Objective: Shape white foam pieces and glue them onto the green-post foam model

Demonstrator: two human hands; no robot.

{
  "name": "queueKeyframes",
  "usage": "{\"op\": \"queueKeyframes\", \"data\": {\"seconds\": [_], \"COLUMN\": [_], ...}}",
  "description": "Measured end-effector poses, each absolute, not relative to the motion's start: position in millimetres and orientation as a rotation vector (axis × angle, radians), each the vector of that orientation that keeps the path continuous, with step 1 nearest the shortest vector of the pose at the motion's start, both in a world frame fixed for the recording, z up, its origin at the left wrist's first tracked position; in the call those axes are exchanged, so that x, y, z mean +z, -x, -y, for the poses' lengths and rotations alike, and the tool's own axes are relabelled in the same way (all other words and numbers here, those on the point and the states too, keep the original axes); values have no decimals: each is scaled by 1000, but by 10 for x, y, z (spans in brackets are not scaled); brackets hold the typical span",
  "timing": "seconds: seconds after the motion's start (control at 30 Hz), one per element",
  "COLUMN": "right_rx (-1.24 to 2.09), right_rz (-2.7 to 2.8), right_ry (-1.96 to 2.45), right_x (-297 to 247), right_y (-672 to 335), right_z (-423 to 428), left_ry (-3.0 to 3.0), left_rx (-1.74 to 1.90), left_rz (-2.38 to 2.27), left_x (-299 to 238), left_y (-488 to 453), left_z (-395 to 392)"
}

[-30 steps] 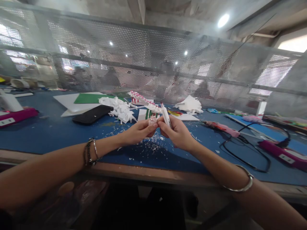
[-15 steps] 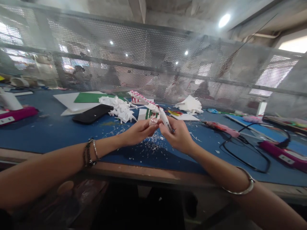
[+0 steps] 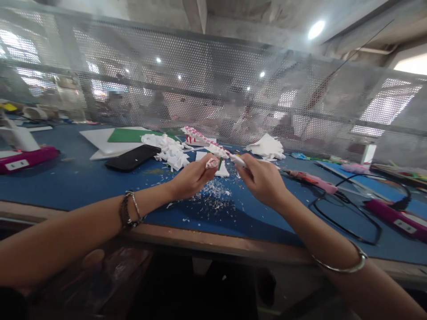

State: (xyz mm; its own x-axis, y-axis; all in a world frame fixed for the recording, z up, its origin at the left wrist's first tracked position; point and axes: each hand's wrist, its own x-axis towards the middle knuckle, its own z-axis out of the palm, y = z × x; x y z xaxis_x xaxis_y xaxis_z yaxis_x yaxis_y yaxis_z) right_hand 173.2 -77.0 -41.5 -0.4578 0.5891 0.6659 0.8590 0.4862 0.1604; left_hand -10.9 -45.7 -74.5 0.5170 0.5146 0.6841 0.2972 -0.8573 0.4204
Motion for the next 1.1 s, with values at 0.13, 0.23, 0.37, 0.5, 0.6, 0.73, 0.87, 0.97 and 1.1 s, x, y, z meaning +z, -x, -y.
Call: {"op": "queueKeyframes", "data": {"seconds": [0.13, 0.23, 0.37, 0.5, 0.6, 0.73, 0.87, 0.97, 1.1], "right_rx": [-751, -787, -847, -898, -897, -930, -947, -948, -981], "right_rz": [2302, 2337, 2335, 2266, 2247, 2253, 2188, 2200, 2195], "right_ry": [1161, 1167, 1271, 1364, 1347, 1325, 1372, 1336, 1370], "right_x": [-426, -442, -455, -454, -456, -460, -460, -466, -478], "right_y": [-1716, -1697, -1674, -1665, -1667, -1670, -1672, -1668, -1651], "right_z": [817, 836, 829, 834, 846, 845, 840, 841, 841], "left_ry": [-2581, -2622, -2684, -2719, -2764, -2797, -2786, -2808, -2820], "left_rx": [1255, 1245, 1278, 1275, 1277, 1267, 1254, 1252, 1215], "left_rz": [-818, -858, -841, -925, -1008, -1081, -1103, -1111, -1148], "left_x": [-725, -724, -737, -746, -743, -740, -738, -733, -727], "left_y": [128, 129, 133, 140, 140, 137, 137, 127, 113], "left_z": [461, 461, 433, 400, 403, 417, 419, 423, 431]}}
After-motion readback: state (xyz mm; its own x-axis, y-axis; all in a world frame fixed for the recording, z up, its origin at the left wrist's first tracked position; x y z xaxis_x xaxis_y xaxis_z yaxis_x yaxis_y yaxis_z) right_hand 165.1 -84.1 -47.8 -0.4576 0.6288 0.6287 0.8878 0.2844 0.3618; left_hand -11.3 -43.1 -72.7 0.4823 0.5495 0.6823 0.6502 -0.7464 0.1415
